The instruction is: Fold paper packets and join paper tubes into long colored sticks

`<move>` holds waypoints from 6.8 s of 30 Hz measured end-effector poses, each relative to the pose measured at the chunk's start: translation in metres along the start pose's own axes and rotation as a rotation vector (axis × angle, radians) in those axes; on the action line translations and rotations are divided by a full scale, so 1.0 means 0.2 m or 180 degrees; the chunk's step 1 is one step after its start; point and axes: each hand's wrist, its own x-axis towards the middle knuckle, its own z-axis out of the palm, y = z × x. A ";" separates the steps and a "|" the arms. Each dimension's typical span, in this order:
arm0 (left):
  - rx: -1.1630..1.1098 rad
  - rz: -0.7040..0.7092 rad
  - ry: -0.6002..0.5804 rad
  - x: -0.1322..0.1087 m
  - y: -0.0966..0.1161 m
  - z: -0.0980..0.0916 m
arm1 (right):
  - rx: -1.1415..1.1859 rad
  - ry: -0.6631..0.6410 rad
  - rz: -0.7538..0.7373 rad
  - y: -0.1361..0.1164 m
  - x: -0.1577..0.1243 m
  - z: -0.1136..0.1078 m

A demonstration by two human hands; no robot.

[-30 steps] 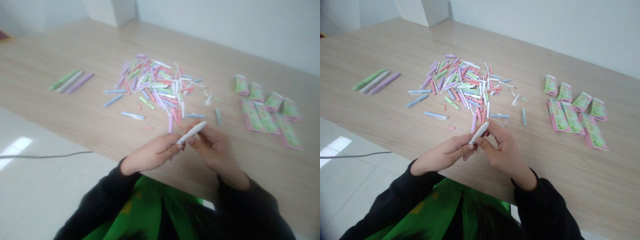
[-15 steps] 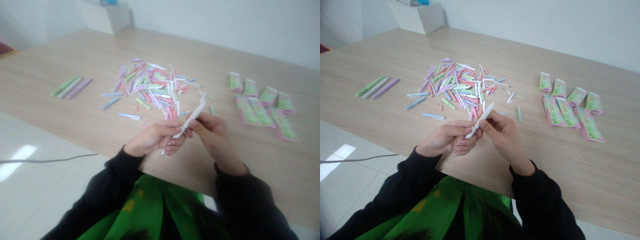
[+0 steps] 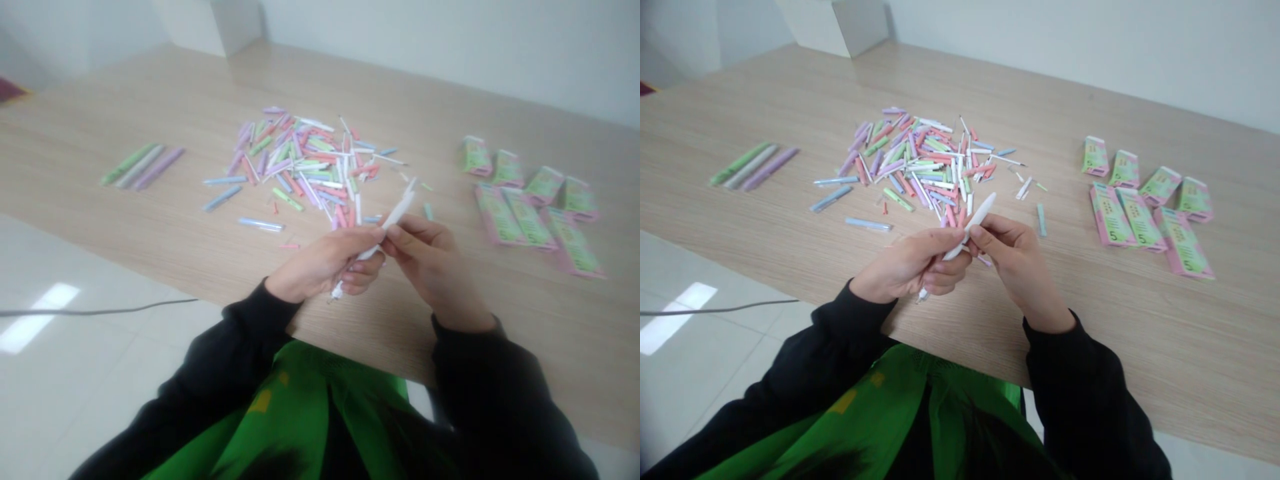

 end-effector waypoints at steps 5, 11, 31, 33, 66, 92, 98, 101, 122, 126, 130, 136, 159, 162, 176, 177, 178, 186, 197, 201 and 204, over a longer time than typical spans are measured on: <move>0.0157 0.0236 0.0235 0.00 -0.02 0.01 | -0.0282 -0.0085 -0.0186 -0.01 0.01 0.00; 0.0150 0.0814 0.0476 0.00 0.02 -0.03 | -0.1447 0.0438 -0.1146 0.02 -0.03 0.02; -0.0791 0.1227 0.0894 -0.03 0.02 -0.01 | -0.3088 -0.0570 -0.2318 0.16 -0.11 0.15; -0.0756 0.1222 0.0986 -0.03 0.02 -0.01 | -0.3055 -0.0642 -0.2163 0.16 -0.11 0.15; -0.0230 0.2494 0.1891 -0.05 0.00 0.07 | -0.1424 -0.0489 -0.0016 0.16 -0.13 0.27; 0.3390 0.1585 0.0758 -0.14 -0.13 -0.05 | -0.1054 -0.0203 -0.0691 -0.08 -0.14 0.04; 0.2935 0.1191 0.0603 -0.11 -0.13 -0.06 | -0.1563 -0.0117 -0.0866 -0.08 -0.14 0.01; 0.2624 0.1016 0.0414 -0.10 -0.13 -0.07 | -0.1500 -0.0189 -0.0924 -0.09 -0.14 0.00; 0.3701 0.1070 0.0564 -0.13 -0.08 -0.07 | -0.1712 -0.0567 -0.0985 -0.13 -0.15 -0.02; 0.3484 0.1045 0.0335 -0.13 -0.07 -0.06 | -0.1683 -0.0484 -0.0939 -0.13 -0.15 -0.01; 0.3284 0.0929 0.0285 -0.13 -0.07 -0.05 | -0.1596 -0.0519 -0.0936 -0.14 -0.16 0.01; 0.2791 0.0710 0.0119 -0.13 -0.06 -0.03 | -0.1305 -0.0417 -0.0752 -0.13 -0.14 0.01; 0.2224 0.0806 0.0418 -0.11 -0.11 -0.04 | -0.1233 -0.0318 -0.0741 -0.11 -0.13 0.03; 0.2119 0.0818 0.0267 -0.10 -0.11 -0.05 | -0.1106 -0.0362 -0.0792 -0.09 -0.13 0.03; 0.2009 0.0620 0.0279 -0.10 -0.10 -0.04 | -0.1153 0.0072 -0.0895 -0.12 -0.13 0.04; 0.2034 0.0635 0.0290 -0.10 -0.10 -0.04 | -0.1132 0.0092 -0.0896 -0.12 -0.14 0.04; 0.2059 0.0647 0.0302 -0.10 -0.10 -0.04 | -0.1097 0.0108 -0.0898 -0.12 -0.14 0.05; 0.1922 0.0541 0.0419 -0.11 -0.09 -0.03 | -0.0471 0.0162 -0.0673 -0.10 -0.13 0.03; 0.1873 0.0341 0.0499 -0.10 -0.09 -0.03 | -0.0053 0.0628 -0.0538 -0.04 -0.08 0.03; 0.1976 0.0337 0.0505 -0.10 -0.10 -0.03 | 0.0167 0.0737 -0.0498 -0.04 -0.06 0.02; 0.2023 0.0352 0.0521 -0.10 -0.10 -0.03 | 0.0300 0.0716 -0.0393 -0.05 -0.05 -0.02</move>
